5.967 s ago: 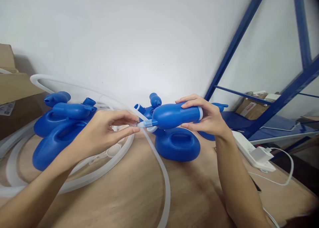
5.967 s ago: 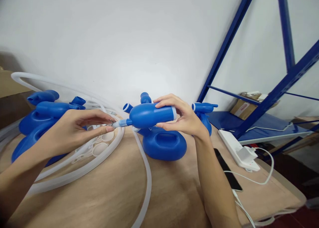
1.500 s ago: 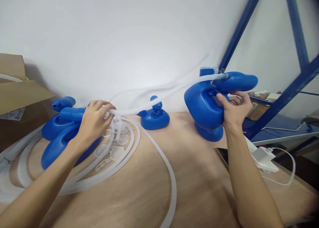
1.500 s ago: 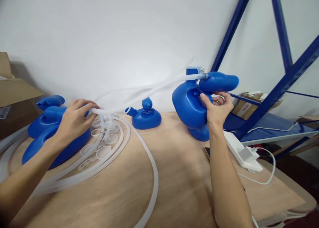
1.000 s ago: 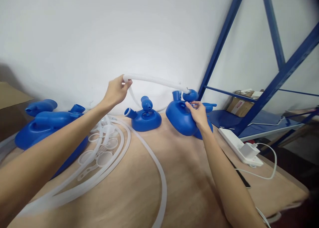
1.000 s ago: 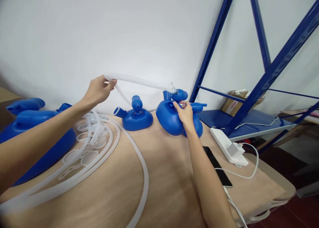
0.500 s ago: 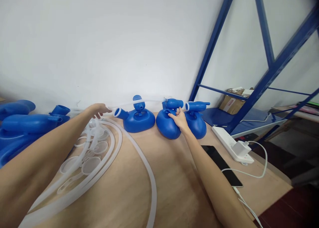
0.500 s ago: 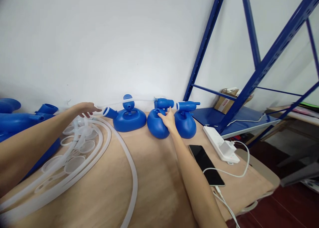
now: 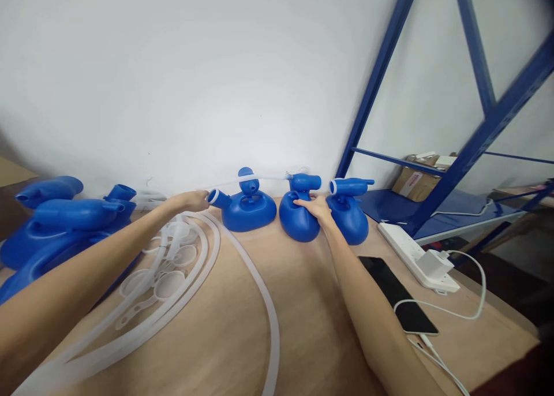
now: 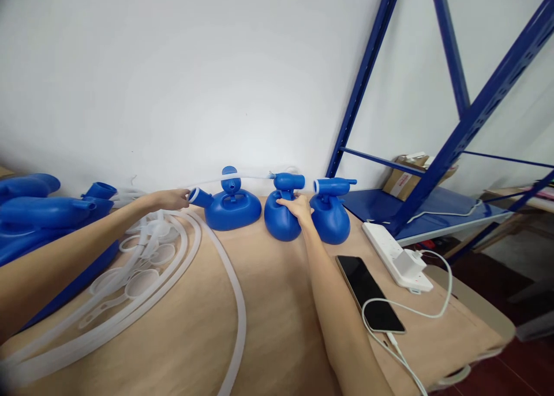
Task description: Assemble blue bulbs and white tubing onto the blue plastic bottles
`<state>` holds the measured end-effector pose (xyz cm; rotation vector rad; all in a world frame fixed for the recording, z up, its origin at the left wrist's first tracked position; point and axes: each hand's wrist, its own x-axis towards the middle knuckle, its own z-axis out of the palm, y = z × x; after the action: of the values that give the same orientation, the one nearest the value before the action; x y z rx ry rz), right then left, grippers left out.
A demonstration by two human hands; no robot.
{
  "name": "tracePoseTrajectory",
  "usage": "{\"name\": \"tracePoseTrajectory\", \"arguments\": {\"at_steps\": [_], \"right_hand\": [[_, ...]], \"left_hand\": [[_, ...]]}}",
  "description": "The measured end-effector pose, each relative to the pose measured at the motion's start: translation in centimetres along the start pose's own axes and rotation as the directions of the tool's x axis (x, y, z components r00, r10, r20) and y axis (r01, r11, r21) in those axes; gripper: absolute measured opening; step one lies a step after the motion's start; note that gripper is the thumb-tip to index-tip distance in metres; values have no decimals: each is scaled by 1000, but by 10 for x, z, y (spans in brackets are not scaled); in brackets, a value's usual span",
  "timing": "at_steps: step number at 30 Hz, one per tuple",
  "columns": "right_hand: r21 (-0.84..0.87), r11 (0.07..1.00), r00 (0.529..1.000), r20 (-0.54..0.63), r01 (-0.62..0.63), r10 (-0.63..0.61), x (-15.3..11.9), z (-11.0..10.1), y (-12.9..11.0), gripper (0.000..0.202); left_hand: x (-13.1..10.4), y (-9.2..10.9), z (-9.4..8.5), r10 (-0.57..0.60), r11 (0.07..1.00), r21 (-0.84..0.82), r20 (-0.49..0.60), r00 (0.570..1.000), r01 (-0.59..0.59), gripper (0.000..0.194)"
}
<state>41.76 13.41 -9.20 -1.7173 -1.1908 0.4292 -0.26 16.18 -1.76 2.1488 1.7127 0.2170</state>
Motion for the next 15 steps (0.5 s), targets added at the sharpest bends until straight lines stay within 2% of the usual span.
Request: {"name": "tracePoseTrajectory", "arguments": {"at_steps": [3,5,10,12,15], "right_hand": [[-60,996,998,-39,-60,58,-2,2,-3,69],[-69,996,997,-47,-63,60,-4,3,-5,69],[-74,997,997,-73,-31,26,-13,7,-10,86],[-76,997,996,-84,0,-7,-16,7,-11,94],[-91,995,997,-61,39,-45,-20,4,-16,95]], "left_hand": [[-8,8,9,90,995,-39,-51,995,-92,75],[-10,12,13,114,992,-52,-83,990,-118,80],[-14,18,14,209,976,-39,-143,967,-216,69],[-20,19,12,268,960,-47,-120,956,-275,68],[-37,22,9,349,934,-71,-43,936,-351,68]]}}
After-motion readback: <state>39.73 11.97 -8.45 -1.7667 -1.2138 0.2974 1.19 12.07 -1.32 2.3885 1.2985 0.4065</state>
